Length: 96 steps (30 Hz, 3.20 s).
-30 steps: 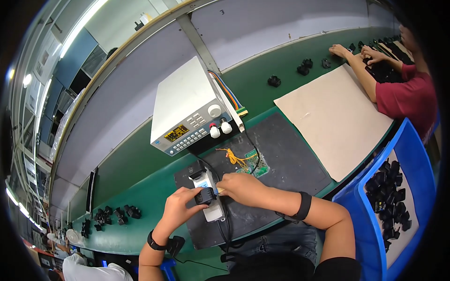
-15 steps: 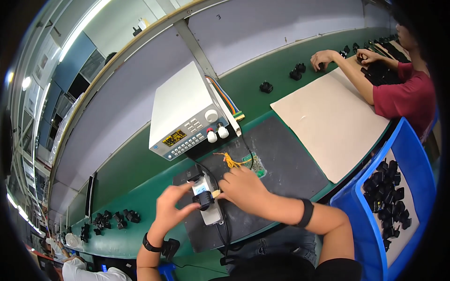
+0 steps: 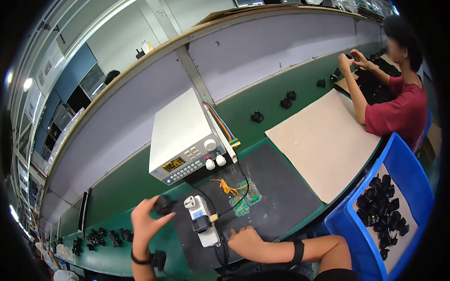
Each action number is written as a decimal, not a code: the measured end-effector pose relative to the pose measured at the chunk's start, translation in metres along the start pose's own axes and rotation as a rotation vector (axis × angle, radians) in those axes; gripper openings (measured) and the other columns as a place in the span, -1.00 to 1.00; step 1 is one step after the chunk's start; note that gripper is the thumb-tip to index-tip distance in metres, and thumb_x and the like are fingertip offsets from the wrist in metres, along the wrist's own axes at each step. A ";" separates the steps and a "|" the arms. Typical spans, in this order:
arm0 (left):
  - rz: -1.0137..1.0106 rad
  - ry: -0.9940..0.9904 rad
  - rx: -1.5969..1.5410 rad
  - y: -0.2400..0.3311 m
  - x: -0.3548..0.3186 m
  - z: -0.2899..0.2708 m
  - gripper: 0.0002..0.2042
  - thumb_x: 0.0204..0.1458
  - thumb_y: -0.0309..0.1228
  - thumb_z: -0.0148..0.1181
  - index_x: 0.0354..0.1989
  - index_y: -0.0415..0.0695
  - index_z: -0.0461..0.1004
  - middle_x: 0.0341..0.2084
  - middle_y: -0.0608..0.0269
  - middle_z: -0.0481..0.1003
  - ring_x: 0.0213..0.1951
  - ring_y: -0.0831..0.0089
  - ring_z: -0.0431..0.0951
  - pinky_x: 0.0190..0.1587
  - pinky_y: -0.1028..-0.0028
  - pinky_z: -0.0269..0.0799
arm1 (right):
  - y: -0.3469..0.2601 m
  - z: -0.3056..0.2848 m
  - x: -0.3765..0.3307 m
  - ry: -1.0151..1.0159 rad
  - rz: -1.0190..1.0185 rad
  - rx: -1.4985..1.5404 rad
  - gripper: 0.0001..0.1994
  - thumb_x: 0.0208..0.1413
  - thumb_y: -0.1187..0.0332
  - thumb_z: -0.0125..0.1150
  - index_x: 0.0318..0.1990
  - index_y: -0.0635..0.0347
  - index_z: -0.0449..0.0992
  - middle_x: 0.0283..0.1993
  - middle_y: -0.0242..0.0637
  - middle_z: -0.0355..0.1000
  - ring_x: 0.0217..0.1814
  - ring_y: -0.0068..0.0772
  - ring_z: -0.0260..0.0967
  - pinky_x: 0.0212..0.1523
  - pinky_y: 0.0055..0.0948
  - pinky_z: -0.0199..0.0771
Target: The person picks up a power adapter, plugs it into a power strip, and connects a cable to it. After the testing device displays a result, the person disconnects the cable, removes the adapter, and places it on the table.
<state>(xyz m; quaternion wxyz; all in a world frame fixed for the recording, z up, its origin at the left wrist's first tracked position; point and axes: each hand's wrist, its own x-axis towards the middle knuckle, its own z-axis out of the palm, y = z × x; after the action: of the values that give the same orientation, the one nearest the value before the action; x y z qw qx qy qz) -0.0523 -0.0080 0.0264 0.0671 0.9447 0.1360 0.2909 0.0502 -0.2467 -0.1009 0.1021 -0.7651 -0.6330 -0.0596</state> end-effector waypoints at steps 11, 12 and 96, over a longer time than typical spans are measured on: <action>-0.624 -0.234 0.651 -0.155 -0.140 0.006 -0.46 -0.50 -0.12 0.50 -0.29 -0.12 0.50 -0.51 0.16 0.53 -0.36 0.16 0.53 -0.32 0.26 0.43 | 0.256 -0.049 0.123 0.700 0.818 -0.155 -0.46 -0.11 0.19 0.36 0.09 -0.06 0.36 0.09 -0.19 0.31 -0.01 -0.20 0.36 -0.13 -0.20 0.39; -0.613 -0.187 0.709 -0.161 -0.146 0.007 -0.45 -0.52 -0.14 0.52 -0.28 -0.10 0.49 -0.50 0.17 0.54 -0.34 0.15 0.53 -0.31 0.26 0.44 | 0.279 -0.027 0.132 0.710 0.805 -0.153 -0.46 -0.11 0.19 0.36 0.09 -0.06 0.36 0.09 -0.19 0.31 -0.01 -0.20 0.36 -0.13 -0.20 0.39; 0.050 -0.413 -0.400 -0.025 0.017 0.075 -0.54 -0.10 -0.38 0.31 0.02 -0.23 0.41 -0.10 -0.01 0.49 -0.07 0.13 0.51 -0.02 0.37 0.39 | 0.079 0.009 0.118 0.353 0.127 0.728 -0.81 -0.01 0.35 0.20 -0.23 0.18 0.55 -0.33 -0.19 0.38 -0.16 -0.11 0.36 -0.18 -0.19 0.35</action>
<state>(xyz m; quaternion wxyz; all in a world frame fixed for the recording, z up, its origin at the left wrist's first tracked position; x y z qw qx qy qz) -0.0017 0.0176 -0.0319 0.2712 0.9550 0.0361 0.1150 0.1496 -0.1459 -0.0900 0.4770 -0.6945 -0.5369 0.0444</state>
